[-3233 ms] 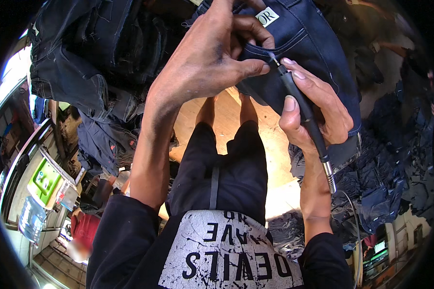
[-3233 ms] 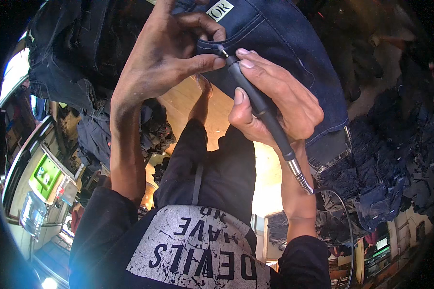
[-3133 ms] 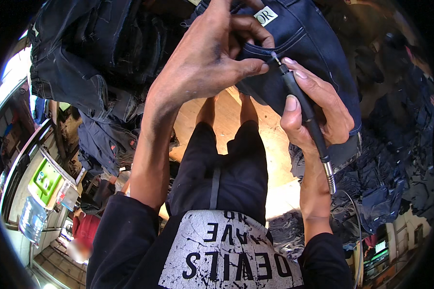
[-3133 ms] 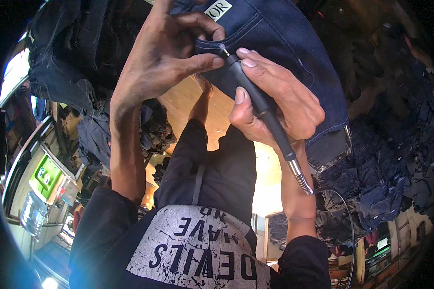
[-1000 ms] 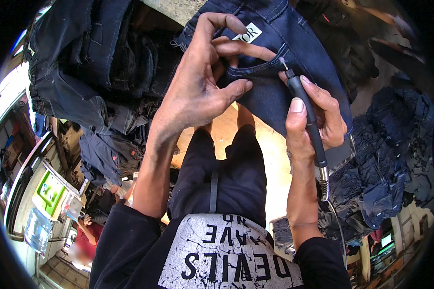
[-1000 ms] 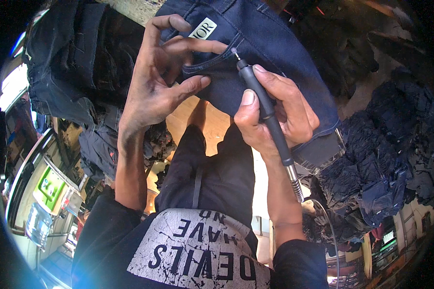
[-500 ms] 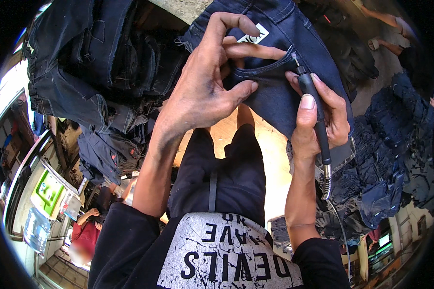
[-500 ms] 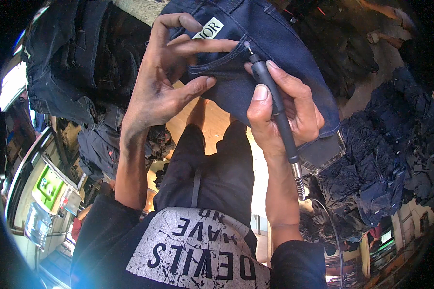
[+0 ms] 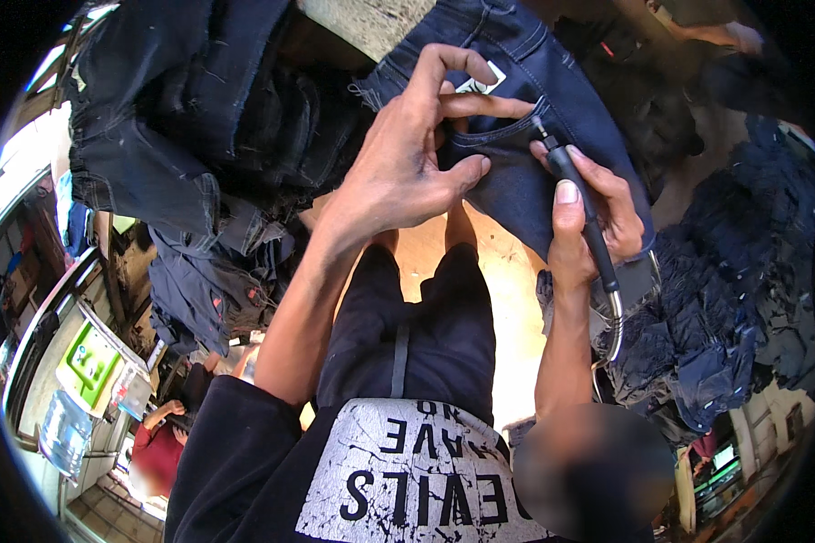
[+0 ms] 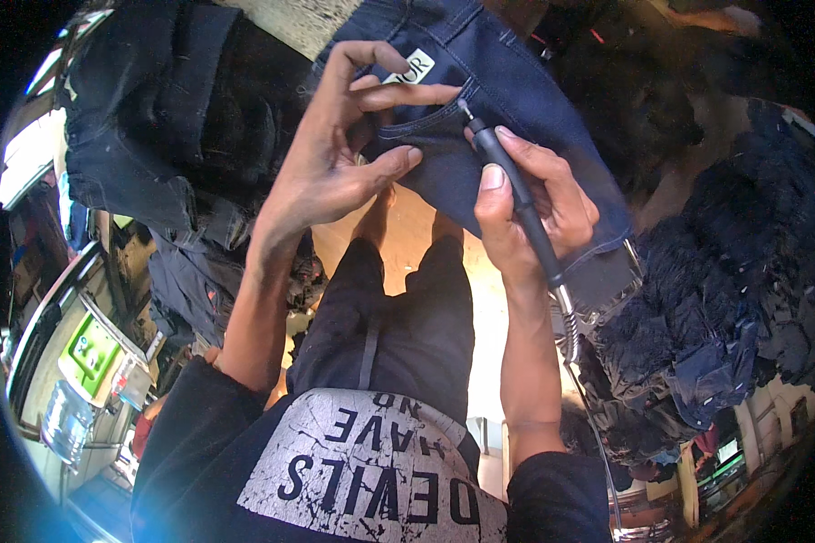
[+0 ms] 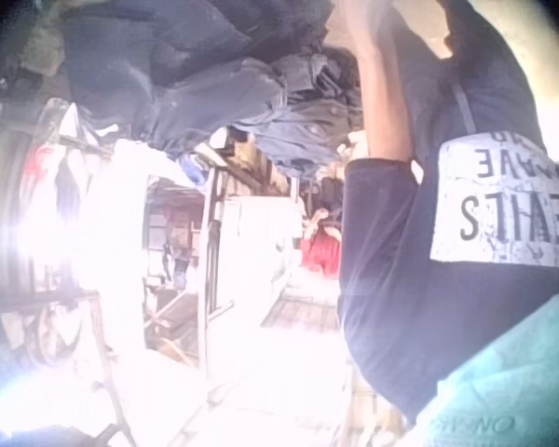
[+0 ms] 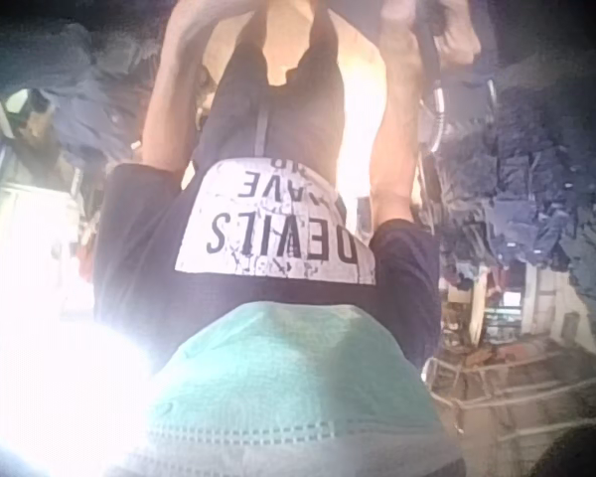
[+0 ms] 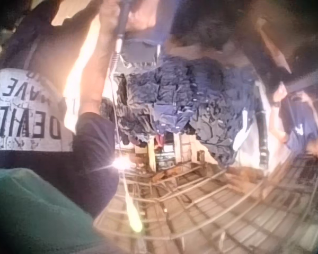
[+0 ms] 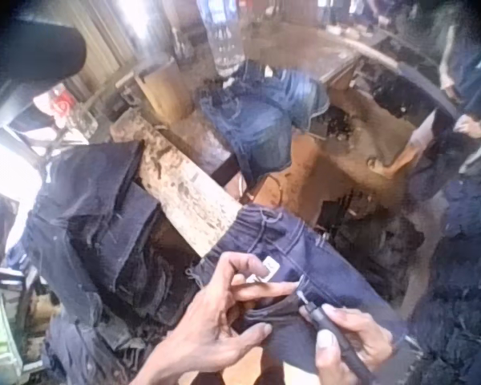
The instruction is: The person uses a handheld electric thread trimmer to remove loose threads from the seams and edges of dark denim jeans. They repeatedly pick up jeans from a pile, trim the seams, and place them back down.
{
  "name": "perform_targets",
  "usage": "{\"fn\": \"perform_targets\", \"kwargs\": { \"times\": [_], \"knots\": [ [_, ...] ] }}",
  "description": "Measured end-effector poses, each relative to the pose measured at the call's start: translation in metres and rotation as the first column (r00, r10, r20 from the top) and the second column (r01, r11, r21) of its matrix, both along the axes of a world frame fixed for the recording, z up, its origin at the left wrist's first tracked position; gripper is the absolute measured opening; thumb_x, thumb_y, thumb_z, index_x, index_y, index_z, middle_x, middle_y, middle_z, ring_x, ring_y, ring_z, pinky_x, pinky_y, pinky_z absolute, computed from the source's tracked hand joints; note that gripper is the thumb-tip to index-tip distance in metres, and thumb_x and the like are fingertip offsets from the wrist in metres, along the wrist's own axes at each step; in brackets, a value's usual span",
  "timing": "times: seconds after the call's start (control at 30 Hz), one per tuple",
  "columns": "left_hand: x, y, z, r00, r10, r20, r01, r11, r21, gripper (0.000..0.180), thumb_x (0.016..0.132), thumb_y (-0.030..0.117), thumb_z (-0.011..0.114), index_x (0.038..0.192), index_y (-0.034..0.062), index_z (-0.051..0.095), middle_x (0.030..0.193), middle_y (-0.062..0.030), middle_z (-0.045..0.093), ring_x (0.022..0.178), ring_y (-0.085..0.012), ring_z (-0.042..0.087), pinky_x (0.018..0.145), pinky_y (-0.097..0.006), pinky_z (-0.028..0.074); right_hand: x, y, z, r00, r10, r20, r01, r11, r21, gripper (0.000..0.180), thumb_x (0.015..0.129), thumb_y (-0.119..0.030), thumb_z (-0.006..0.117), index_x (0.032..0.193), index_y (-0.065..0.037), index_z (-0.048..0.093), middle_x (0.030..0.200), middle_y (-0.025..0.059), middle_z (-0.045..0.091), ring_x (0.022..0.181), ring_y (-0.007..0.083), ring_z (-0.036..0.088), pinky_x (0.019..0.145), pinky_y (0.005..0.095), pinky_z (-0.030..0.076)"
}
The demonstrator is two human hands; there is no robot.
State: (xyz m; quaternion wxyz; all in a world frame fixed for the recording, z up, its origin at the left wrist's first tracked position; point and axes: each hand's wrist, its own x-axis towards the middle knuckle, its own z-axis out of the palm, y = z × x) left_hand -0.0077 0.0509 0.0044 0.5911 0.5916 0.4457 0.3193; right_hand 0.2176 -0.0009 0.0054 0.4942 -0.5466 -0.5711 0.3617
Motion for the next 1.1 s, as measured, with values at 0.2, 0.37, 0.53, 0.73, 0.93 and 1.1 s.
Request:
{"fn": "perform_targets", "kwargs": {
  "times": [0.2,0.37,0.53,0.73,0.93,1.1],
  "knots": [
    [0.03,0.007,0.021,0.9,0.297,-0.319,-0.182,0.921,0.344,0.062,0.083,0.026,0.092,0.131,0.0123,0.056,0.103,-0.0127,0.082,0.088,-0.0334,0.077,0.073,-0.045,0.056,0.012,-0.056,0.045,0.935,-0.238,-0.264,0.246,0.969,-0.002,0.033,0.113,-0.022,0.057,0.128,0.006,0.066,0.123,0.0242,0.073,0.119,0.0343,0.073,0.108,0.0453,0.057],
    [0.051,0.127,0.03,0.826,0.305,-0.475,-0.016,0.854,0.52,0.043,0.08,0.023,0.092,0.117,0.0157,0.071,0.096,-0.0087,0.08,0.089,-0.0382,0.076,0.074,-0.049,0.056,0.027,-0.058,0.066,0.913,-0.216,0.346,0.218,0.975,0.035,0.033,0.096,-0.021,0.082,0.122,-0.004,0.071,0.125,0.0196,0.076,0.13,0.0341,0.069,0.115,0.0429,0.05],
    [0.048,0.151,0.011,0.637,0.427,-0.641,0.073,0.795,0.602,0.036,0.082,0.034,0.089,0.111,0.0178,0.075,0.113,-0.0059,0.08,0.131,-0.0321,0.061,0.112,-0.053,0.039,0.035,-0.017,0.027,0.894,-0.248,0.374,0.259,0.966,0.022,0.044,0.086,-0.015,0.089,0.125,-0.007,0.071,0.127,0.0172,0.076,0.121,0.0313,0.073,0.106,0.0381,0.052],
    [0.056,0.014,0.012,0.782,0.197,-0.591,0.319,0.689,0.651,0.053,0.09,0.043,0.081,0.133,0.0143,0.071,0.159,-0.0161,0.054,0.151,-0.0383,0.045,0.125,-0.053,0.033,0.07,-0.009,0.013,0.921,-0.169,0.352,0.181,0.983,-0.003,0.042,0.087,-0.013,0.088,0.125,-0.007,0.072,0.122,0.0161,0.078,0.114,0.031,0.076,0.102,0.0381,0.055],
    [0.09,-0.102,0.057,0.779,0.492,-0.389,-0.524,0.851,0.028,0.051,0.087,0.035,0.091,0.119,0.004,0.067,0.106,-0.011,0.071,0.098,-0.0239,0.065,0.091,-0.039,0.051,0.08,-0.004,0.0,0.91,-0.155,0.384,0.115,0.985,0.126,0.034,0.087,-0.019,0.089,0.115,-0.006,0.076,0.118,0.0183,0.078,0.132,0.0427,0.066,0.118,0.0553,0.045],
    [0.109,-0.111,0.017,0.855,0.486,-0.183,-0.501,0.678,-0.538,0.059,0.097,0.046,0.082,0.121,-0.0043,0.067,0.099,-0.01,0.073,0.083,-0.0183,0.072,0.08,-0.033,0.061,0.079,-0.006,0.007,0.928,-0.101,0.359,0.01,0.969,0.247,0.022,0.094,-0.011,0.081,0.115,-0.004,0.078,0.115,0.0183,0.08,0.128,0.042,0.069,0.118,0.0567,0.046]
  ]
}}
